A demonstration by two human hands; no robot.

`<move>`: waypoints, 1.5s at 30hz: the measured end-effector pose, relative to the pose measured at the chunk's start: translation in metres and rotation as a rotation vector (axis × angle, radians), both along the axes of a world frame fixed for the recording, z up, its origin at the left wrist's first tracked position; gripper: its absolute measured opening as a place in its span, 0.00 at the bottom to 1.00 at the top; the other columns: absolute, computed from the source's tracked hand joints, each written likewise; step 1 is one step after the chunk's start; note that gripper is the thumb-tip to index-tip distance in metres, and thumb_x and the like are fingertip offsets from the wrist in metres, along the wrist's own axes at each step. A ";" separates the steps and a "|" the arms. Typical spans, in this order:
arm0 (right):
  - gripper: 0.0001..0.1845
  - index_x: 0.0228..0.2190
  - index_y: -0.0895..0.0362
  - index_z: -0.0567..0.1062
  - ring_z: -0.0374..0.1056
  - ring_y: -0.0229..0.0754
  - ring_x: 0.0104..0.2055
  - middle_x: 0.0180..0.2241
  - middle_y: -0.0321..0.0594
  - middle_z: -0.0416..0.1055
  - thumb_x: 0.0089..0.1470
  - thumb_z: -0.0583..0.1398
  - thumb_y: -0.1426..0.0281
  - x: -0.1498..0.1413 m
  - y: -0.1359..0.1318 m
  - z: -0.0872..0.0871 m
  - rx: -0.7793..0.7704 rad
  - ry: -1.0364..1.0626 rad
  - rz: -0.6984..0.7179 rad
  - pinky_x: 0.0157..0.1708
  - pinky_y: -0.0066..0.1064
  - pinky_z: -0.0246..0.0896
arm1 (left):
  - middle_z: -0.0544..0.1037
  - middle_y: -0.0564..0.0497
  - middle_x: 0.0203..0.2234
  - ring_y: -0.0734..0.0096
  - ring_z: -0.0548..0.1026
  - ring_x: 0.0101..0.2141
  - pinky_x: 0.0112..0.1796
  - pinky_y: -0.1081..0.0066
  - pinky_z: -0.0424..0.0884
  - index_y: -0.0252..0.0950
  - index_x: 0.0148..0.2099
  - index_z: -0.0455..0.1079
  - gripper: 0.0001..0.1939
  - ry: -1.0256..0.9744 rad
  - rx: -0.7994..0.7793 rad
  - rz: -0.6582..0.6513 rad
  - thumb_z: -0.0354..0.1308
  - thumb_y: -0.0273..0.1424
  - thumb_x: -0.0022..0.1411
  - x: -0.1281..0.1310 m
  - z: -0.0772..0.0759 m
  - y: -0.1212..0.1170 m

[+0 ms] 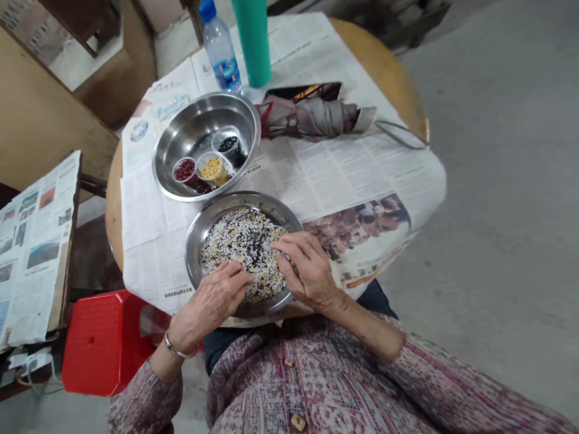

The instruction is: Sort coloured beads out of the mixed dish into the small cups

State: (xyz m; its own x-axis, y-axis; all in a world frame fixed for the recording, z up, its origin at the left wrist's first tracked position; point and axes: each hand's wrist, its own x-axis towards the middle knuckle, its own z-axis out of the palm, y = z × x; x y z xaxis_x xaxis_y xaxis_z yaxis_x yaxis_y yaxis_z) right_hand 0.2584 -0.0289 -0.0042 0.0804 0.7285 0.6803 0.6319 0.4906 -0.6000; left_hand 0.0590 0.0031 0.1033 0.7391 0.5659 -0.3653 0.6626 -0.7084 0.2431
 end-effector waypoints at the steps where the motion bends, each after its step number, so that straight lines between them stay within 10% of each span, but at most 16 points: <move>1: 0.16 0.49 0.53 0.75 0.70 0.48 0.45 0.42 0.45 0.74 0.61 0.58 0.77 0.000 0.000 0.000 0.000 0.001 -0.001 0.48 0.43 0.67 | 0.72 0.47 0.44 0.65 0.71 0.46 0.52 0.62 0.71 0.35 0.46 0.68 0.07 0.002 -0.024 -0.021 0.48 0.26 0.74 -0.003 0.001 -0.001; 14: 0.15 0.48 0.53 0.75 0.71 0.48 0.45 0.42 0.44 0.75 0.61 0.58 0.76 0.000 0.000 -0.003 -0.005 -0.002 -0.006 0.48 0.43 0.67 | 0.74 0.51 0.39 0.69 0.74 0.38 0.42 0.67 0.74 0.39 0.47 0.69 0.10 -0.010 -0.026 0.070 0.47 0.32 0.76 0.017 -0.007 -0.001; 20: 0.16 0.48 0.51 0.76 0.72 0.48 0.45 0.42 0.43 0.76 0.61 0.58 0.76 0.000 0.000 -0.004 -0.016 0.016 -0.008 0.48 0.45 0.68 | 0.67 0.44 0.54 0.56 0.67 0.54 0.49 0.59 0.75 0.38 0.58 0.65 0.18 -0.078 0.126 0.095 0.57 0.25 0.66 0.021 -0.019 0.019; 26: 0.15 0.48 0.50 0.77 0.72 0.48 0.46 0.42 0.43 0.77 0.61 0.58 0.75 0.000 0.000 -0.007 -0.038 0.048 -0.006 0.49 0.46 0.68 | 0.70 0.48 0.44 0.64 0.71 0.46 0.51 0.61 0.74 0.36 0.45 0.69 0.08 -0.149 0.063 0.083 0.51 0.21 0.68 0.031 -0.042 0.033; 39: 0.14 0.46 0.50 0.76 0.72 0.47 0.44 0.41 0.41 0.77 0.60 0.58 0.75 0.000 0.000 -0.005 -0.025 0.018 -0.005 0.48 0.45 0.67 | 0.72 0.46 0.44 0.62 0.71 0.45 0.48 0.60 0.74 0.38 0.45 0.68 0.12 -0.213 0.369 0.487 0.51 0.18 0.64 -0.010 -0.027 0.045; 45: 0.14 0.46 0.50 0.76 0.72 0.47 0.44 0.40 0.41 0.77 0.61 0.58 0.75 0.000 0.000 -0.005 -0.015 0.008 -0.007 0.47 0.45 0.67 | 0.67 0.44 0.54 0.54 0.67 0.54 0.53 0.54 0.74 0.40 0.59 0.63 0.22 -0.118 0.258 0.304 0.60 0.24 0.64 0.007 -0.019 0.016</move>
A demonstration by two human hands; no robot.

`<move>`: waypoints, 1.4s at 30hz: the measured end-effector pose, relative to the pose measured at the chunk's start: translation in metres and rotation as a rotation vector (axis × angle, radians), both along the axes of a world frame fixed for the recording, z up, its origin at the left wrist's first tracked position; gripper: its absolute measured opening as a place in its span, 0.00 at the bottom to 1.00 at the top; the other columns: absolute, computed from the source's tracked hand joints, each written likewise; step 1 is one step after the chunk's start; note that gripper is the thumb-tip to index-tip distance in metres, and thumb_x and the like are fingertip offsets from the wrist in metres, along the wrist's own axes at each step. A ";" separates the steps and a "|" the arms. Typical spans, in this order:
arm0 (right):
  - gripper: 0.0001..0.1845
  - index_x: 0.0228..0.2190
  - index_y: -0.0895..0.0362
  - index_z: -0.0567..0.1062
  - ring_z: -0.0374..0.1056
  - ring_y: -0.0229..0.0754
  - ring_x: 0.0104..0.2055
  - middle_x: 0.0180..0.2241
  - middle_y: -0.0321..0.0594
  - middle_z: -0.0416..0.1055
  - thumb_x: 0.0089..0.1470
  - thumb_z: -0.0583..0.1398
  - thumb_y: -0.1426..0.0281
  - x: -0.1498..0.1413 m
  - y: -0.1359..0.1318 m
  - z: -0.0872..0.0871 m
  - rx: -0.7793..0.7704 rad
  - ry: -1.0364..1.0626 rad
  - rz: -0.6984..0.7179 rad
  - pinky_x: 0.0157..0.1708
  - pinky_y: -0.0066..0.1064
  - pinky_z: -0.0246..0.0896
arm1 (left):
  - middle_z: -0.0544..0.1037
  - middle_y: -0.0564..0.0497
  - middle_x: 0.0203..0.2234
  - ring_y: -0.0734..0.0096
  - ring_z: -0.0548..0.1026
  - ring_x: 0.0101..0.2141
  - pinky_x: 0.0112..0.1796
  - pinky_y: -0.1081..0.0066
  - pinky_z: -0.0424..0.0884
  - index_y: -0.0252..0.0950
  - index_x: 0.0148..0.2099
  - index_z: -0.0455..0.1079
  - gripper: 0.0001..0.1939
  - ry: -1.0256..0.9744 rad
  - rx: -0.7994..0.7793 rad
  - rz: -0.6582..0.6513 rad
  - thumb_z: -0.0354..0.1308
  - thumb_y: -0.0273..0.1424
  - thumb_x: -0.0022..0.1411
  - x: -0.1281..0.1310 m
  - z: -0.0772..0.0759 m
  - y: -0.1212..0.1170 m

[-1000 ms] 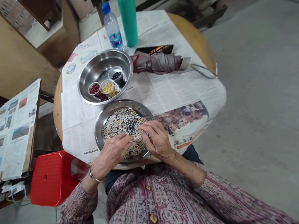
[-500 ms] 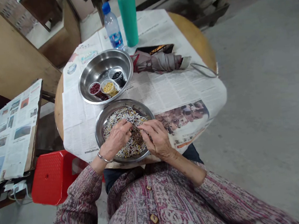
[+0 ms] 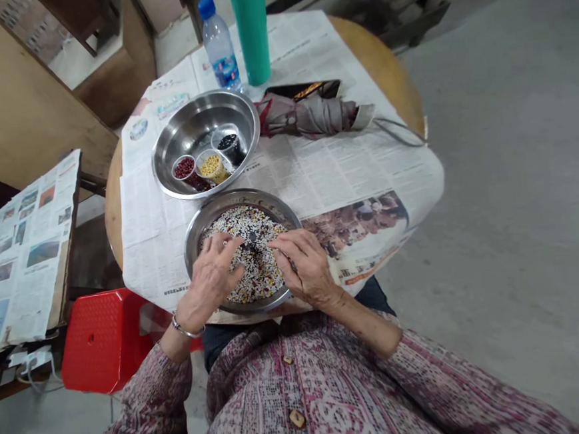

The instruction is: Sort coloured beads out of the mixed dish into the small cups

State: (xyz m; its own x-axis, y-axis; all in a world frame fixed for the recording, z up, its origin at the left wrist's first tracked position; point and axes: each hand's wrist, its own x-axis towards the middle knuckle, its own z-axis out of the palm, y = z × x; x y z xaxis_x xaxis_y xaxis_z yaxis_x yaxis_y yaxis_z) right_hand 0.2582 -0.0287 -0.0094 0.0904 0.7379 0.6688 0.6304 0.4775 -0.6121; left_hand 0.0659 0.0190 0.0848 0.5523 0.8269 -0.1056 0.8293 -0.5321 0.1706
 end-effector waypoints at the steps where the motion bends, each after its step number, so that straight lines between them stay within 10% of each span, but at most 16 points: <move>1: 0.14 0.46 0.50 0.76 0.73 0.48 0.44 0.40 0.41 0.77 0.61 0.58 0.75 0.000 0.000 0.000 -0.005 -0.001 -0.004 0.48 0.45 0.67 | 0.66 0.44 0.55 0.54 0.67 0.54 0.52 0.54 0.74 0.41 0.61 0.62 0.25 0.003 -0.069 -0.045 0.61 0.25 0.63 0.004 0.000 -0.003; 12: 0.14 0.45 0.51 0.76 0.72 0.47 0.44 0.41 0.42 0.77 0.61 0.58 0.75 0.001 0.000 0.000 -0.003 -0.008 0.011 0.48 0.45 0.67 | 0.71 0.46 0.43 0.63 0.71 0.45 0.52 0.61 0.73 0.36 0.44 0.67 0.09 -0.113 -0.113 -0.102 0.48 0.19 0.68 0.038 -0.030 0.006; 21: 0.13 0.44 0.49 0.77 0.73 0.48 0.43 0.39 0.40 0.78 0.60 0.59 0.75 0.000 0.000 -0.002 -0.027 0.034 0.013 0.48 0.45 0.67 | 0.72 0.48 0.44 0.63 0.72 0.47 0.53 0.58 0.72 0.39 0.48 0.67 0.11 -0.177 0.123 0.178 0.53 0.20 0.66 -0.017 -0.018 0.024; 27: 0.12 0.43 0.50 0.77 0.72 0.48 0.43 0.39 0.41 0.77 0.60 0.59 0.75 0.001 0.000 -0.001 -0.022 -0.005 0.004 0.47 0.45 0.67 | 0.63 0.44 0.63 0.50 0.63 0.60 0.58 0.49 0.68 0.42 0.64 0.61 0.33 -0.074 0.059 0.007 0.69 0.34 0.61 -0.004 -0.017 0.030; 34: 0.13 0.44 0.50 0.76 0.72 0.47 0.43 0.39 0.41 0.77 0.60 0.58 0.76 0.001 0.001 0.000 0.006 -0.006 0.018 0.47 0.44 0.67 | 0.73 0.48 0.43 0.68 0.72 0.46 0.52 0.65 0.72 0.35 0.49 0.71 0.13 -0.103 -0.110 -0.101 0.47 0.21 0.72 0.024 -0.021 0.034; 42: 0.12 0.44 0.52 0.76 0.71 0.47 0.43 0.39 0.42 0.76 0.60 0.58 0.77 0.001 0.001 0.003 0.016 -0.024 0.026 0.48 0.43 0.66 | 0.72 0.49 0.44 0.64 0.71 0.47 0.52 0.62 0.73 0.38 0.47 0.71 0.07 0.025 -0.221 -0.237 0.55 0.34 0.73 -0.007 0.001 -0.010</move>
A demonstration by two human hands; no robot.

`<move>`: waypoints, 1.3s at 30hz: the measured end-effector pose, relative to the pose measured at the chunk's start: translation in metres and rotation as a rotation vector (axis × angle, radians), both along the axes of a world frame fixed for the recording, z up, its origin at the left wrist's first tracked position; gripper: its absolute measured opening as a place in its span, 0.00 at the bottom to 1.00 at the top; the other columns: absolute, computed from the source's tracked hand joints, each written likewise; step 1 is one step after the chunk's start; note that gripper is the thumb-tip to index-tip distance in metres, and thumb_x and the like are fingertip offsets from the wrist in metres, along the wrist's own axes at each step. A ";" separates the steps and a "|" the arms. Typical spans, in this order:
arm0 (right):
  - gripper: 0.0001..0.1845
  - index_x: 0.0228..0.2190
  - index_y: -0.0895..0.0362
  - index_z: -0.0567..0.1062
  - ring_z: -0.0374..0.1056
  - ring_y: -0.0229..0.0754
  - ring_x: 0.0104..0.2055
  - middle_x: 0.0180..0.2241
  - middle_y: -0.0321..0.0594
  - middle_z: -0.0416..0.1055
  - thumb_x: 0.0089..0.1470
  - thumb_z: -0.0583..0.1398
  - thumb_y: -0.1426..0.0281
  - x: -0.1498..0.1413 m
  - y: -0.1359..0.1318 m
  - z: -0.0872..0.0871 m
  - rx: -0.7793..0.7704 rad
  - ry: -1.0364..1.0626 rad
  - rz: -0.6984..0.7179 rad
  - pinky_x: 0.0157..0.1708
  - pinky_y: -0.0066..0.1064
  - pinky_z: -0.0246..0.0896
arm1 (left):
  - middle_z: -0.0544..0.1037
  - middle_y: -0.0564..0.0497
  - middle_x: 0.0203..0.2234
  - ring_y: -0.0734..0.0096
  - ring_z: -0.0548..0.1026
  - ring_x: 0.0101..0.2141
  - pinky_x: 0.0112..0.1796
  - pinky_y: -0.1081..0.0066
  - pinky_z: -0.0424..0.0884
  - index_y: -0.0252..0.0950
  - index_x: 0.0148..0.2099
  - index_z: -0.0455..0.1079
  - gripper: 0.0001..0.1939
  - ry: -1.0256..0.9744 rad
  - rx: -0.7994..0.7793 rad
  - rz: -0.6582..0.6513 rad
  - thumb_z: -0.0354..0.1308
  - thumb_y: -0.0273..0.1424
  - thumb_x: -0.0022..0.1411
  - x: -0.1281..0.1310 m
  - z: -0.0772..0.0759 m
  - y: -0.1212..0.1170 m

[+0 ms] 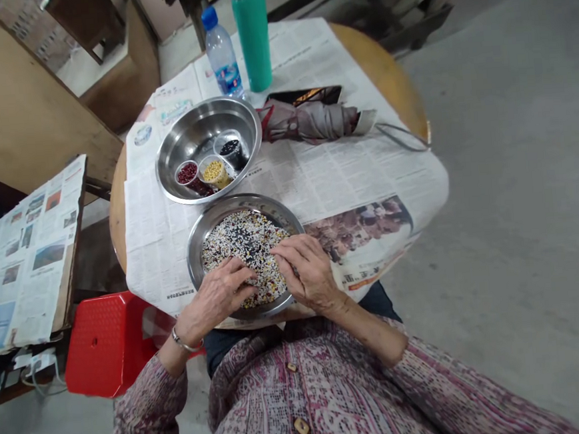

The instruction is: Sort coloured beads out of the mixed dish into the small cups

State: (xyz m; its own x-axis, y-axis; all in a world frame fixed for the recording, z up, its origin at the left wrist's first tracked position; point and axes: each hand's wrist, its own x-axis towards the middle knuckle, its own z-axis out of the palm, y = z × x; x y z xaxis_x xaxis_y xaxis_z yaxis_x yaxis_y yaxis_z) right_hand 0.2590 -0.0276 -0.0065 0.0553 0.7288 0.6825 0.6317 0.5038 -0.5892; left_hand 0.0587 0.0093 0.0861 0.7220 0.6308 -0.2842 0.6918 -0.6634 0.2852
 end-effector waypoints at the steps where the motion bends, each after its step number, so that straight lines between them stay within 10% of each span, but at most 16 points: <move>1: 0.13 0.44 0.52 0.76 0.71 0.47 0.43 0.39 0.42 0.76 0.60 0.58 0.77 0.000 0.000 0.000 0.000 0.000 0.001 0.48 0.43 0.66 | 0.72 0.49 0.45 0.64 0.70 0.48 0.52 0.61 0.72 0.38 0.48 0.71 0.08 0.004 -0.014 -0.005 0.56 0.35 0.72 -0.004 0.001 -0.004; 11: 0.13 0.44 0.51 0.76 0.72 0.47 0.43 0.38 0.41 0.77 0.60 0.59 0.77 0.000 0.000 -0.002 0.005 0.007 0.002 0.48 0.45 0.66 | 0.71 0.48 0.46 0.67 0.72 0.46 0.46 0.68 0.75 0.39 0.53 0.69 0.14 -0.019 0.138 0.067 0.46 0.22 0.73 0.014 -0.021 0.018; 20: 0.12 0.43 0.52 0.76 0.72 0.47 0.42 0.38 0.42 0.77 0.60 0.59 0.77 0.000 0.001 0.001 0.013 -0.010 0.000 0.48 0.44 0.66 | 0.69 0.43 0.56 0.55 0.68 0.54 0.55 0.56 0.72 0.37 0.59 0.67 0.20 -0.077 0.353 0.360 0.60 0.36 0.69 0.005 -0.022 0.052; 23: 0.12 0.43 0.52 0.76 0.72 0.47 0.43 0.38 0.42 0.77 0.60 0.59 0.77 0.000 0.001 0.001 0.015 -0.008 0.003 0.48 0.44 0.66 | 0.67 0.41 0.58 0.49 0.68 0.55 0.54 0.51 0.72 0.39 0.62 0.65 0.31 -0.069 0.292 0.337 0.68 0.41 0.61 0.002 -0.023 0.049; 30: 0.13 0.43 0.51 0.76 0.72 0.47 0.42 0.38 0.41 0.77 0.59 0.59 0.77 -0.001 0.001 0.002 0.016 -0.016 -0.004 0.47 0.44 0.66 | 0.75 0.48 0.40 0.66 0.75 0.44 0.53 0.63 0.72 0.35 0.44 0.73 0.11 -0.238 0.064 0.233 0.53 0.18 0.66 0.021 -0.027 0.045; 39: 0.12 0.42 0.52 0.75 0.72 0.47 0.42 0.37 0.42 0.77 0.59 0.58 0.77 0.000 0.001 0.001 0.021 -0.037 -0.007 0.47 0.43 0.67 | 0.75 0.48 0.45 0.67 0.73 0.48 0.52 0.66 0.73 0.36 0.51 0.71 0.10 -0.194 -0.072 -0.098 0.55 0.25 0.70 0.012 -0.018 -0.002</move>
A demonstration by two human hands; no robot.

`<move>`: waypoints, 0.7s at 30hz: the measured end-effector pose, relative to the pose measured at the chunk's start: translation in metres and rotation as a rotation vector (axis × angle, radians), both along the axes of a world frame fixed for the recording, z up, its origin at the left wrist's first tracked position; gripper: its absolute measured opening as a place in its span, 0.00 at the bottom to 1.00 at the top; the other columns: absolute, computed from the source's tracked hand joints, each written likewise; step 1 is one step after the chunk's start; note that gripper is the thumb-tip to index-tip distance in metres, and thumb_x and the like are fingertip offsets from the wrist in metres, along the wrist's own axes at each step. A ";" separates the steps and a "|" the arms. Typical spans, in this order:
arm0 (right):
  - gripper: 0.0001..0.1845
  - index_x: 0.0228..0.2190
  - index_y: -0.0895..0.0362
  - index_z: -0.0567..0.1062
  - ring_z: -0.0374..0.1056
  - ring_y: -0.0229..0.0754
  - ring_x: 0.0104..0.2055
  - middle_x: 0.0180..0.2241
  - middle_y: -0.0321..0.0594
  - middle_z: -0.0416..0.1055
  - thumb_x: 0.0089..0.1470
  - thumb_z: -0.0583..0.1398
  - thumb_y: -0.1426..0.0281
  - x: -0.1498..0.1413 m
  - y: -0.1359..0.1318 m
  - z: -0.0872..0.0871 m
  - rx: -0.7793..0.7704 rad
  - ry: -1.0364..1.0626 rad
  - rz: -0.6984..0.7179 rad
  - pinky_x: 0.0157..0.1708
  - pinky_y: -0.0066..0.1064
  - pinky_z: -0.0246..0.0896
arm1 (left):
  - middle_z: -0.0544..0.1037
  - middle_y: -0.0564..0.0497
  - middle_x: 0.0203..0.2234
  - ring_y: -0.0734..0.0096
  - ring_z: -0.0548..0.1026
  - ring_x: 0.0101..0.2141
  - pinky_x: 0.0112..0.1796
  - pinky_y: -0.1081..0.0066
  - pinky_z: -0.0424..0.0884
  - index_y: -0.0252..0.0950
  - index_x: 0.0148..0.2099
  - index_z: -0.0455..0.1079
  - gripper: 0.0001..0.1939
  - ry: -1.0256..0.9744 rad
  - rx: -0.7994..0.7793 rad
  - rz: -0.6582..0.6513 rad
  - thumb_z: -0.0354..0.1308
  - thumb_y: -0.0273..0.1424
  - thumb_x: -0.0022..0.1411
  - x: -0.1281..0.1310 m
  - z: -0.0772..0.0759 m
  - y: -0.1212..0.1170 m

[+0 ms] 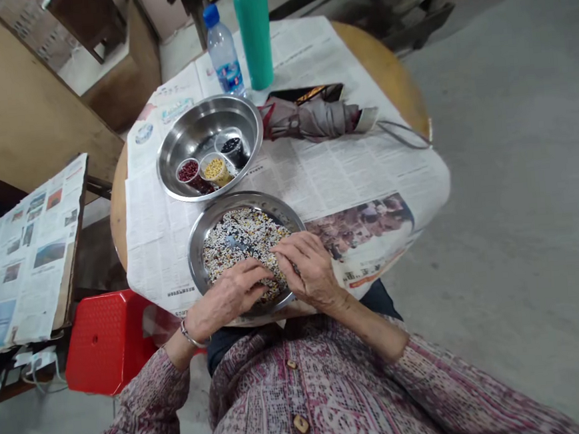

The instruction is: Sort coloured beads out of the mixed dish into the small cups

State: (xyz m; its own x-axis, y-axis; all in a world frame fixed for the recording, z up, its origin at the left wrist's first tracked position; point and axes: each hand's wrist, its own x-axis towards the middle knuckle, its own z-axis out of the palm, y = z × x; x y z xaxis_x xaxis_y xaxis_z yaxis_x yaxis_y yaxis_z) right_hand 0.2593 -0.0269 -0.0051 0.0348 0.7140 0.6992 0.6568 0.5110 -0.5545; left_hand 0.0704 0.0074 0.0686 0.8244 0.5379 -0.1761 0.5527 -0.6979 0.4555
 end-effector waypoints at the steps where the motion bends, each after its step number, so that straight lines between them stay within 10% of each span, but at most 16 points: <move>1: 0.11 0.42 0.53 0.75 0.72 0.47 0.41 0.37 0.42 0.77 0.59 0.59 0.77 0.000 0.000 0.000 0.000 -0.003 -0.002 0.47 0.43 0.67 | 0.75 0.48 0.47 0.67 0.73 0.49 0.53 0.65 0.73 0.37 0.52 0.71 0.10 0.013 0.030 -0.044 0.54 0.25 0.71 0.000 0.000 -0.003; 8: 0.12 0.43 0.51 0.76 0.72 0.47 0.42 0.38 0.41 0.77 0.60 0.57 0.76 -0.001 0.000 -0.002 -0.024 0.041 0.001 0.48 0.44 0.66 | 0.69 0.46 0.59 0.54 0.62 0.61 0.59 0.53 0.67 0.39 0.57 0.70 0.14 0.062 0.379 -0.080 0.51 0.30 0.73 0.017 -0.014 0.018; 15: 0.11 0.42 0.51 0.76 0.72 0.47 0.42 0.37 0.40 0.77 0.60 0.58 0.76 -0.001 0.000 -0.002 -0.037 0.050 0.002 0.47 0.45 0.67 | 0.73 0.45 0.47 0.63 0.71 0.48 0.51 0.63 0.72 0.36 0.51 0.70 0.15 0.184 0.347 0.256 0.45 0.20 0.71 0.011 -0.007 0.050; 21: 0.11 0.41 0.50 0.76 0.73 0.47 0.42 0.37 0.40 0.78 0.60 0.59 0.76 0.000 0.000 -0.002 -0.055 0.060 0.008 0.48 0.45 0.66 | 0.73 0.47 0.42 0.62 0.72 0.45 0.50 0.61 0.73 0.38 0.49 0.68 0.10 0.306 0.328 0.413 0.47 0.24 0.73 -0.022 0.007 0.026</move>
